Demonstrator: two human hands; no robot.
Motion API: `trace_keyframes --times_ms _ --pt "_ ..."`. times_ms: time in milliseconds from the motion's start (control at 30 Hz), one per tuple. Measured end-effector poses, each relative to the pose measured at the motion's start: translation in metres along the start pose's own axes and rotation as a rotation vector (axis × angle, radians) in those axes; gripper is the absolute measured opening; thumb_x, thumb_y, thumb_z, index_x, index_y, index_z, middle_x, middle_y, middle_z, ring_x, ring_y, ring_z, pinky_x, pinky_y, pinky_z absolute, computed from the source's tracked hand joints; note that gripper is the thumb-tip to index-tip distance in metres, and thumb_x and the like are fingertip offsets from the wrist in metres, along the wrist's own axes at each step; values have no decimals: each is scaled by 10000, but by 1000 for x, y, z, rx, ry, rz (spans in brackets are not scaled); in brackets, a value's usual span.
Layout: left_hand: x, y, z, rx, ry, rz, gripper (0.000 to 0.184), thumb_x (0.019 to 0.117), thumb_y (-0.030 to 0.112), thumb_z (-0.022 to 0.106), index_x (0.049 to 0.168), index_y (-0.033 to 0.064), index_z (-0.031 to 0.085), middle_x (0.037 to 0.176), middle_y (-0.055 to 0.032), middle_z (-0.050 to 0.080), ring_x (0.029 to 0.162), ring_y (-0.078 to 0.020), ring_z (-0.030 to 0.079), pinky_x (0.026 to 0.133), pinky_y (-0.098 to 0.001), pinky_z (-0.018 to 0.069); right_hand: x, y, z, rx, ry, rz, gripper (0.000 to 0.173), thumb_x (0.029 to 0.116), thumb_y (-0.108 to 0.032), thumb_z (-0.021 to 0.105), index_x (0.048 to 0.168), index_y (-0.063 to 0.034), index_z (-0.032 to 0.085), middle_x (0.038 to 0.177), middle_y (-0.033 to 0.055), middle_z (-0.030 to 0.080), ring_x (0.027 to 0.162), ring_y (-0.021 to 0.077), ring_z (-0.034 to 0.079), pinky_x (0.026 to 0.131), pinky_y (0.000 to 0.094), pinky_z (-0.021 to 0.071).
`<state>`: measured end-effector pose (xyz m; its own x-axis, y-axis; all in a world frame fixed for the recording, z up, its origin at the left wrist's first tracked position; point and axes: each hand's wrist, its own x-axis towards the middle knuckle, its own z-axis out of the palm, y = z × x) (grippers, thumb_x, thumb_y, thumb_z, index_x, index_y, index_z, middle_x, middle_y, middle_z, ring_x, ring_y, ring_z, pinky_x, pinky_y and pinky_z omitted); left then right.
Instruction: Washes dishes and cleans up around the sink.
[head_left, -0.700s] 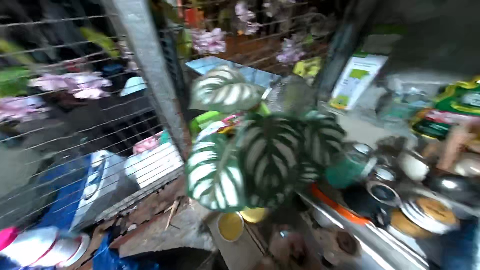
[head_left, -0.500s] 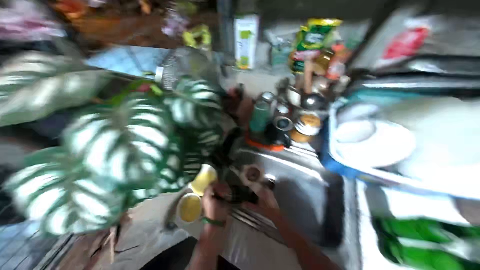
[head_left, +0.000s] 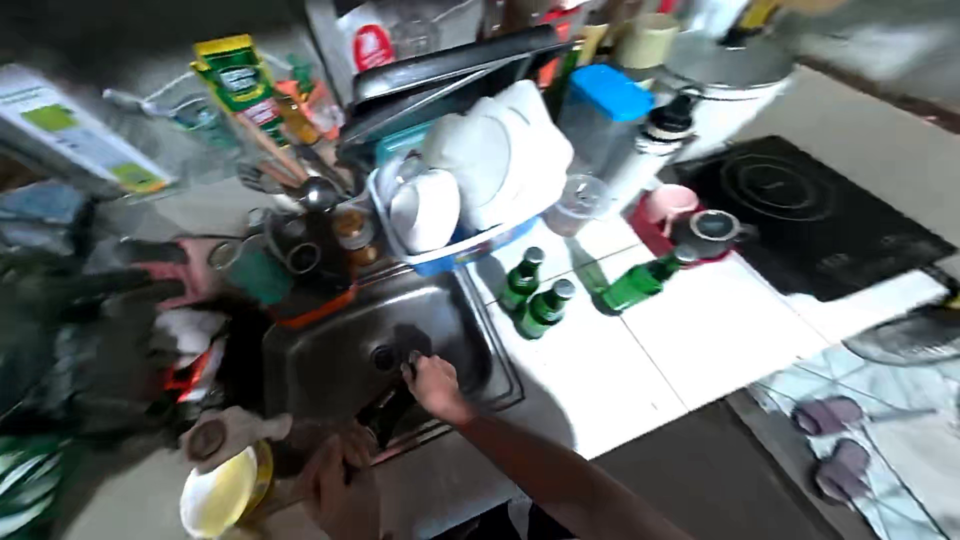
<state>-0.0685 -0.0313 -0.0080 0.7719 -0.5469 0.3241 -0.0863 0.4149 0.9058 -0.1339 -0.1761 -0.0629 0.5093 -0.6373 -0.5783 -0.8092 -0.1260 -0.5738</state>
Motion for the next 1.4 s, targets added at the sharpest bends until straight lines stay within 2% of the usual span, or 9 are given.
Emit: trace_keyframes --times_ms 167,267,367,933,1067,1133,1200,1267,1400 --pt "-3 -10 78 -55 -369 66 365 1054 291 524 728 244 681 638 124 635 623 -22 636 718 -215 573 -64 101 -74 -2 114 110 412 1050 -355 508 1324 -85 659 1237 215 696 1195 400 649 1013 600 489" --pt "3 -25 124 -116 -447 16 368 1045 324 542 719 245 694 639 118 647 606 -21 635 655 -211 566 -95 155 -105 204 527 26 400 930 -301 695 1180 11 675 1060 222 715 993 386 704 879 584 553" --pt "10 -42 164 -109 -454 -58 388 1032 284 539 672 239 679 618 112 643 583 -29 628 630 -222 562 -83 168 -122 364 772 -190 764 780 -299 871 1374 44 533 1279 257 629 1149 372 653 976 526 549" --pt "-11 -76 272 40 -506 -196 404 996 86 462 620 138 598 537 87 584 505 -42 588 562 -228 548 10 183 -223 316 673 -276 721 830 -171 807 1442 31 482 1300 240 647 1195 337 656 1065 468 507" --pt "-6 -78 283 106 -497 -192 362 994 82 471 662 95 613 540 75 587 498 -38 586 553 -218 546 -15 176 -225 347 618 -224 834 862 -135 792 1551 9 344 1391 265 582 1240 363 625 1080 475 494" --pt "-1 -77 282 152 -528 -159 266 989 69 501 779 24 658 615 49 646 563 -40 636 606 -218 576 -55 171 -224 352 779 -328 666 921 -108 705 1505 51 427 1336 260 628 1180 332 671 1026 441 544" --pt "3 -77 277 164 -570 -105 175 991 62 536 971 -50 669 769 3 712 706 -52 693 722 -238 605 -90 175 -227 274 1192 -517 337 940 -90 630 1226 84 666 1051 189 745 927 222 749 840 356 624" --pt "3 -76 271 150 -588 -14 210 991 60 567 1096 -105 644 938 -67 742 874 -82 715 834 -267 600 -113 190 -242 223 1509 -582 223 934 -108 628 1028 82 698 924 184 724 840 198 712 760 321 594" --pt "-5 -64 250 121 -487 145 271 979 75 584 1138 -127 667 1144 -179 723 1083 -153 692 983 -315 558 -83 229 -250 389 1381 -595 415 971 -234 647 1164 131 609 1040 198 693 965 161 673 866 308 553"
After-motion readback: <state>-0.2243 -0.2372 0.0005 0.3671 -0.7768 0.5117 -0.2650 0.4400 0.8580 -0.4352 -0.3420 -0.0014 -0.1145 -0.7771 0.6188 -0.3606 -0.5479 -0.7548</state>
